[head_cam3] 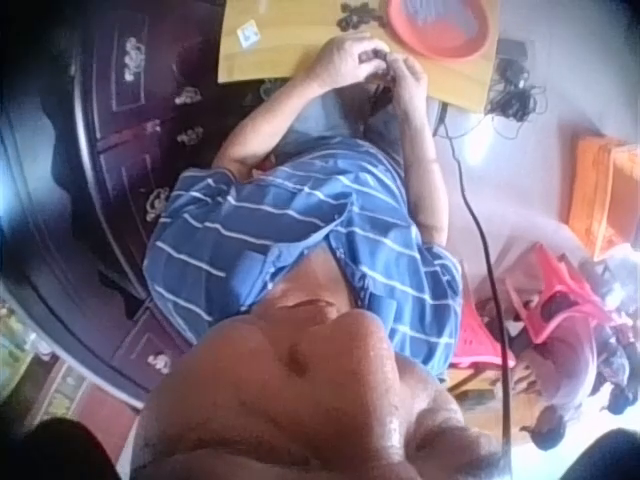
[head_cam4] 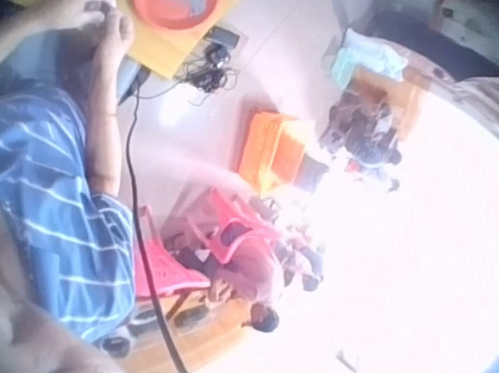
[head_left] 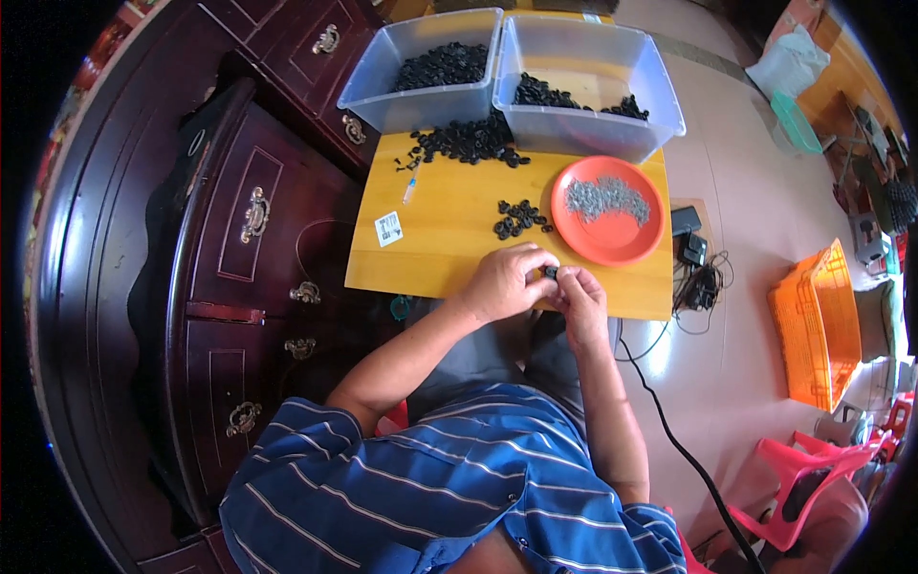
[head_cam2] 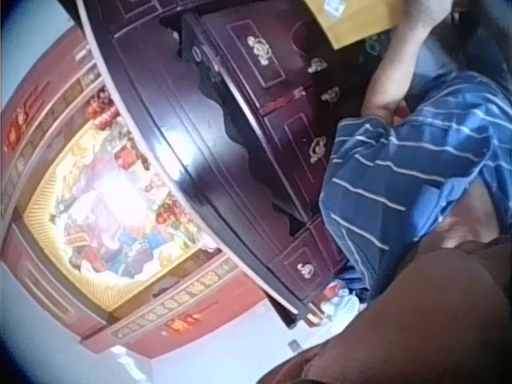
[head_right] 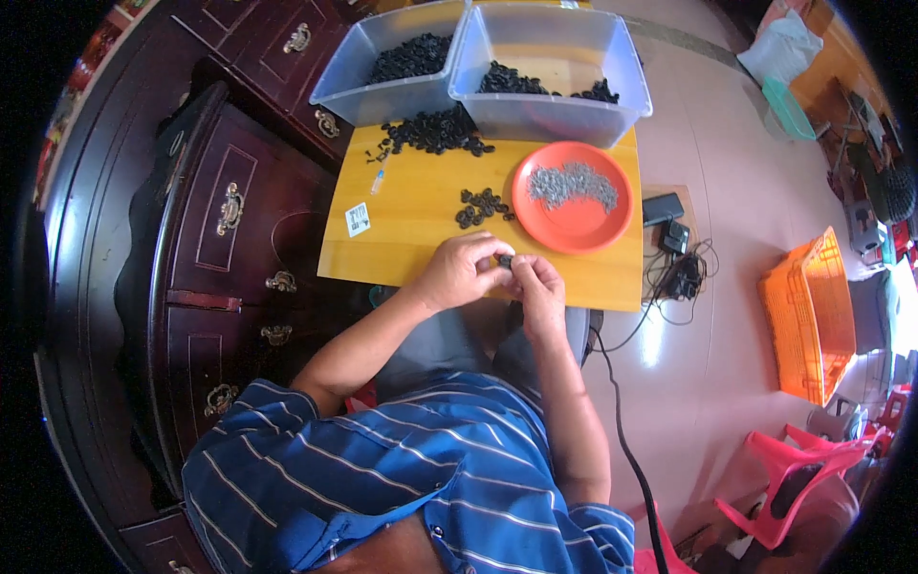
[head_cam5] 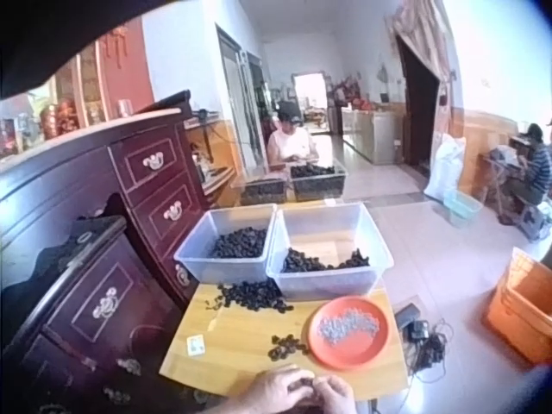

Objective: The person picks up metal pins from a plate and inserts them into black plastic pieces by hand.

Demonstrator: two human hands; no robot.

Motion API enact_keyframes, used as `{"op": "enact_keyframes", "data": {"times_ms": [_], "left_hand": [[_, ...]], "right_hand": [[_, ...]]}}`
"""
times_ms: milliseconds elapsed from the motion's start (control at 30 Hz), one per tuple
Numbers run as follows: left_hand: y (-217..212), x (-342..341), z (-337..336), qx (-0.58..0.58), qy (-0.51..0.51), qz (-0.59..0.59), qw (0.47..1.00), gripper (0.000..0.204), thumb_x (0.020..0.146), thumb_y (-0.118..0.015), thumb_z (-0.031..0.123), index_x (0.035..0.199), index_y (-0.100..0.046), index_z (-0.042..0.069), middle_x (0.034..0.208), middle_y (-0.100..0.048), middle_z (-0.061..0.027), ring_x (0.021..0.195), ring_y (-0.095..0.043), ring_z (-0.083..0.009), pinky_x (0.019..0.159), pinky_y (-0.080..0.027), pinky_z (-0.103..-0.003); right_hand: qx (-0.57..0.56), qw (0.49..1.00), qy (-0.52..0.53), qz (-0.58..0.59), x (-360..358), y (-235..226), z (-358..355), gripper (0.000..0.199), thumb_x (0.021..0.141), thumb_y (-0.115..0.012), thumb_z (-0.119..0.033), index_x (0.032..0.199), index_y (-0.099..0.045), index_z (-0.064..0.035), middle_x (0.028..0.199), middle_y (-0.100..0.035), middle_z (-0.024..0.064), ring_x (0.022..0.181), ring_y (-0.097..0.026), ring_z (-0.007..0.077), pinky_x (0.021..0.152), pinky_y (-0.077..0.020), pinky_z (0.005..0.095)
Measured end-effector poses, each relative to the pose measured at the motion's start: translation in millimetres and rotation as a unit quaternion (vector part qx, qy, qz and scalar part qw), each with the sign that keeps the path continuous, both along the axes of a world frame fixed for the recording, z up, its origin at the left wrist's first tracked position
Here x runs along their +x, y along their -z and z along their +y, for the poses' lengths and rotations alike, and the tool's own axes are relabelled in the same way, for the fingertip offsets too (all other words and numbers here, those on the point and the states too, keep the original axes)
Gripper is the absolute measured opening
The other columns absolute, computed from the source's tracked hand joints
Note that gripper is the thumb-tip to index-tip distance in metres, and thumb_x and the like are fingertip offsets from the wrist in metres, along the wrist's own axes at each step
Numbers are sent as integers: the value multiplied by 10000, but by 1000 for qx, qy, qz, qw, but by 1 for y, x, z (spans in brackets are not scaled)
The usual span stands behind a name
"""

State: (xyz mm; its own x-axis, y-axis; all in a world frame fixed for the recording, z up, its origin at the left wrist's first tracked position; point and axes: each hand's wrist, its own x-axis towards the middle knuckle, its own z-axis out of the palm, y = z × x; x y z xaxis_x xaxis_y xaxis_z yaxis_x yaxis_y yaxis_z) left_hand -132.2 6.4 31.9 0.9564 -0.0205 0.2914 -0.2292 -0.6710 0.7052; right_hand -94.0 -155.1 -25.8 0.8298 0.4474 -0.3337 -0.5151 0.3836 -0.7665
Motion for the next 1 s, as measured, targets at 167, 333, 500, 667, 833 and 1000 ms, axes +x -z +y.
{"op": "enact_keyframes", "data": {"times_ms": [167,333,500,667,833,1000], "left_hand": [[8,-2,13,-56,27,13,998,163,841,-739,60,991,-680,40,847,-691,-107,676,-653,-213,635,-520,-340],[-3,5,55,66,124,204,969,107,813,-720,110,896,-700,47,770,-709,-115,695,-692,-240,665,-535,-352],[-49,57,147,-29,-55,42,997,224,860,-672,37,1083,-674,41,856,-718,-72,731,-669,-146,689,-550,-305],[-62,83,187,-189,-210,-145,948,359,908,-652,58,1262,-601,22,885,-703,-40,732,-665,-114,665,-541,-268],[5,33,132,-185,-166,5,969,136,939,-671,152,971,-712,26,838,-706,-8,692,-632,-84,635,-513,-272],[52,-30,77,88,-138,-102,981,90,906,-668,164,873,-678,81,764,-661,-78,707,-673,-247,633,-528,-371]], "right_hand": [[-81,992,-36,-87,-2,2,3,185,1011,-629,-195,934,-659,-30,779,-634,-22,677,-551,57,620,-456,224],[-194,954,-75,-218,-6,-5,3,222,1000,-642,-201,922,-674,4,737,-645,-8,656,-565,65,606,-462,228],[-220,941,-21,-255,2,-2,3,198,998,-645,-177,920,-677,2,739,-651,-6,661,-563,53,600,-451,218],[-174,962,-12,-210,5,1,4,173,1007,-633,-152,916,-670,-9,744,-636,-14,664,-552,45,608,-449,212],[-198,946,-10,-257,1,0,1,169,1002,-635,-144,914,-662,-2,738,-622,-21,665,-550,48,614,-456,217],[-226,934,-10,-278,0,0,3,161,994,-642,-141,916,-661,-1,724,-611,-26,651,-542,47,604,-453,220]]}}
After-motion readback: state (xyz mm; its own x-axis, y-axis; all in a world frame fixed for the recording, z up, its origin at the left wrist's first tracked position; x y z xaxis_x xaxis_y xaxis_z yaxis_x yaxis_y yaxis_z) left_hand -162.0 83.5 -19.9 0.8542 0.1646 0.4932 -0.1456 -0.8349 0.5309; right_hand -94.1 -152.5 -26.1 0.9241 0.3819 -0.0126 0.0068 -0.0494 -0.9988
